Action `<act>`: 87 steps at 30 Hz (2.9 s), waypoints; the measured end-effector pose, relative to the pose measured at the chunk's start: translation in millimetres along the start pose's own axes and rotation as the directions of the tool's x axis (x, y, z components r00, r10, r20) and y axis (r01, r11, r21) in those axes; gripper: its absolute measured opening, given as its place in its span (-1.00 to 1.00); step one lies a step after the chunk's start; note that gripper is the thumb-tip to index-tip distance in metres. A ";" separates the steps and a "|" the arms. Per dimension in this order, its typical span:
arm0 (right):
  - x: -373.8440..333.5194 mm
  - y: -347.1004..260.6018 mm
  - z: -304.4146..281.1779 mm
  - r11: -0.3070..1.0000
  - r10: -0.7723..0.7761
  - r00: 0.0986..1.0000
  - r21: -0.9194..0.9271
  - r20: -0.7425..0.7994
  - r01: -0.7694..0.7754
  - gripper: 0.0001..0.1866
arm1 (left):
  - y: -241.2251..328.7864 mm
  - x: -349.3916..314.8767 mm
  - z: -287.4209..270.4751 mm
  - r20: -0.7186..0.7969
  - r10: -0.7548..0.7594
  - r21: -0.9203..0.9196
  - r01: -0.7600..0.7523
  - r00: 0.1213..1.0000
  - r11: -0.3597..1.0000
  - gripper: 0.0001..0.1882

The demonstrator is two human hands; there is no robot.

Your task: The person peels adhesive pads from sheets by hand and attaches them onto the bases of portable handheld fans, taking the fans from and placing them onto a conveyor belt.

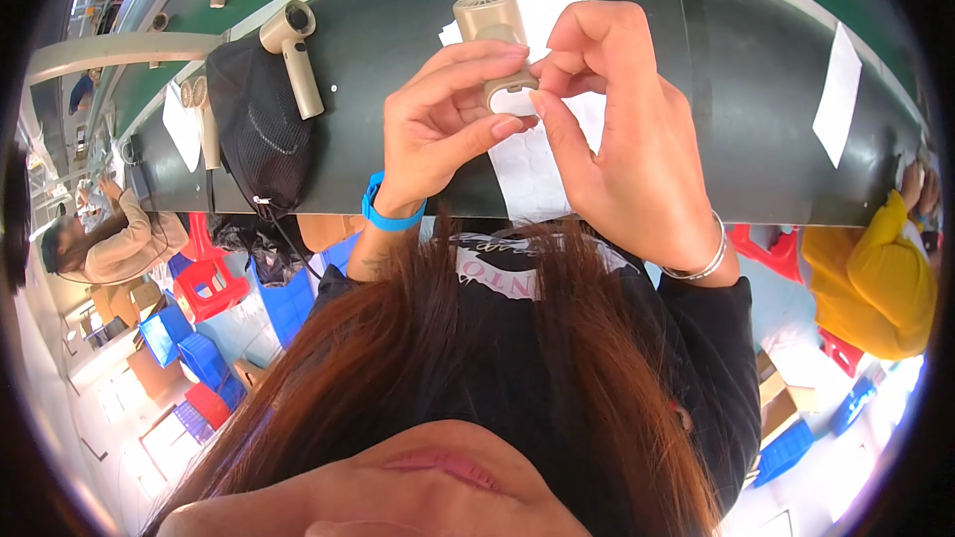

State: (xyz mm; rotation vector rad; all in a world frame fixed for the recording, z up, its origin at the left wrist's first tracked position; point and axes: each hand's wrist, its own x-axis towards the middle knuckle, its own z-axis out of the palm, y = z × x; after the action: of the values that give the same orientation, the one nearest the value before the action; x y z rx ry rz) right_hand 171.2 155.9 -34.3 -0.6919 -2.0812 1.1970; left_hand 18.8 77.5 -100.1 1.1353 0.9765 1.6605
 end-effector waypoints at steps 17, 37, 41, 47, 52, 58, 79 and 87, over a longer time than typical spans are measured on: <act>15.2 19.3 -13.5 0.954 -0.124 0.992 -0.277 -0.008 0.117 -0.50 | 4.4 -1.7 -7.4 -0.066 0.006 -0.067 -0.011 0.998 0.998 -0.65; 212.4 214.1 -26.7 0.421 -0.323 0.944 -0.883 0.067 0.207 -0.65 | -45.3 33.7 -33.3 -0.149 0.098 0.491 -0.013 0.984 0.871 -0.46; 207.5 186.4 -29.6 0.246 -0.586 0.805 -0.927 0.092 0.285 -0.59 | -47.7 28.4 -48.8 -0.166 0.070 0.642 0.054 0.984 0.765 -0.49; 85.7 120.5 5.6 0.924 -0.096 0.968 -0.341 0.233 0.174 -0.81 | -38.8 22.9 -55.3 -0.019 0.037 0.811 -0.006 0.999 0.585 -0.36; 29.3 106.1 37.4 0.928 0.074 0.988 -0.371 0.132 -0.020 -0.84 | -47.4 20.8 -45.6 0.069 -0.031 0.905 -0.050 0.997 0.423 -0.26; 24.3 114.2 39.3 0.928 0.064 0.988 -0.372 0.143 -0.006 -0.86 | -47.2 19.6 -44.3 0.069 -0.016 0.910 -0.056 0.998 0.410 -0.26; 140.3 218.2 -125.4 0.622 -0.085 0.899 -0.728 -0.429 -0.289 -0.31 | -52.3 21.8 -45.7 0.055 0.021 0.909 -0.059 0.998 0.412 -0.35; 107.2 61.8 -64.0 0.823 -0.357 0.846 -0.562 -0.397 0.083 -0.26 | -45.7 22.6 -45.2 0.020 0.172 0.936 -0.079 0.985 0.343 -0.39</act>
State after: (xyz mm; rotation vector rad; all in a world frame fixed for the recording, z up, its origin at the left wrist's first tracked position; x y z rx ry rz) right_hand 155.4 294.3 -36.4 -0.8513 -1.9686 0.2442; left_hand -18.5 107.2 -148.7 1.9246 2.1052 1.1573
